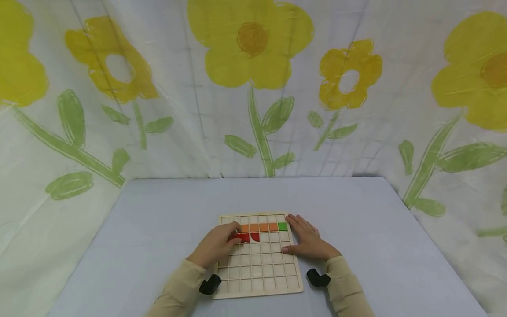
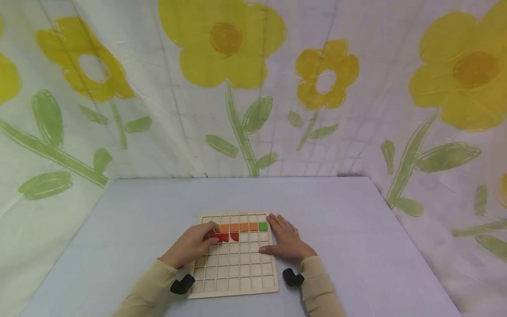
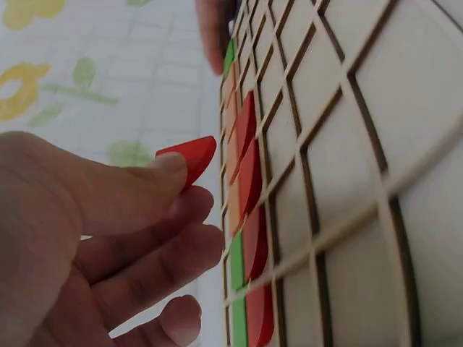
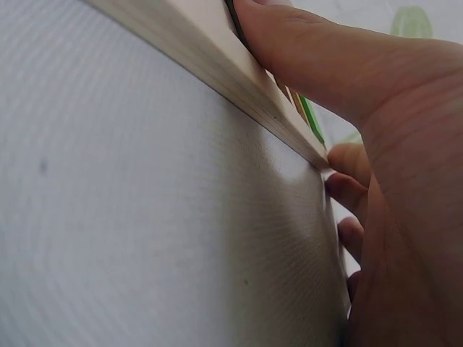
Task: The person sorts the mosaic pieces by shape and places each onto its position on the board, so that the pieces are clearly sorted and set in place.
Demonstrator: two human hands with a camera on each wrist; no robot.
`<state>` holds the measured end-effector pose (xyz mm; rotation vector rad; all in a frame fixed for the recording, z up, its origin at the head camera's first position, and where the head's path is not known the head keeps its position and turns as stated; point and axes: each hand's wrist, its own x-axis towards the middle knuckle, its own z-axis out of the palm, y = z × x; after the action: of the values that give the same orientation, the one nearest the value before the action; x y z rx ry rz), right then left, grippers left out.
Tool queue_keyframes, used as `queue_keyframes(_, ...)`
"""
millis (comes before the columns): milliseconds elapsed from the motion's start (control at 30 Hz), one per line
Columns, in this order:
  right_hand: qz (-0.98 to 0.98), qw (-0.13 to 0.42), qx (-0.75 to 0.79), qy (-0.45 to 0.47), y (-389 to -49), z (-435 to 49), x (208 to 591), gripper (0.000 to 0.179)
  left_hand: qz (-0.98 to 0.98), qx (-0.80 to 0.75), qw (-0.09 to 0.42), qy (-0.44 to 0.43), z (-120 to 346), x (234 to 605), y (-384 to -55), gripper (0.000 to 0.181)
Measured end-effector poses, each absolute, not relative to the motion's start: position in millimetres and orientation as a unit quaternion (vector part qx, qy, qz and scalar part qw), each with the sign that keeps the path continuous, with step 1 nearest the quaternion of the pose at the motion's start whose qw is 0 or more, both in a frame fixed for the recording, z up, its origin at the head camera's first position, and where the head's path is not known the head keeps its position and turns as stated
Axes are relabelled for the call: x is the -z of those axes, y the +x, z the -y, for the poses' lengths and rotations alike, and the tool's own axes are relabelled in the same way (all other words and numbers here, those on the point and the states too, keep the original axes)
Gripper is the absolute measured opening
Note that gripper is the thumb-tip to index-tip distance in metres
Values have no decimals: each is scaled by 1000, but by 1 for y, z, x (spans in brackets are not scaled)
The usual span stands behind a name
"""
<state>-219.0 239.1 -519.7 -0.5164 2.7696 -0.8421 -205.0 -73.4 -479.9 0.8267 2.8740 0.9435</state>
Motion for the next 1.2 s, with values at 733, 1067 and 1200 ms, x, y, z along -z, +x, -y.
queue_keyframes(733, -935, 91, 286, -187, -221, -238, 517, 101, -910, -297, 23, 288, 20, 498, -226, 18)
queue_keyframes(1067, -936, 95, 289, -179, -220, -238, 516, 100, -916, -277, 11, 290, 16, 501, -228, 17)
queue_keyframes(1200, -935, 91, 291, -181, -220, -239, 517, 100, -919, -262, 1, 296, 13, 502, -229, 14)
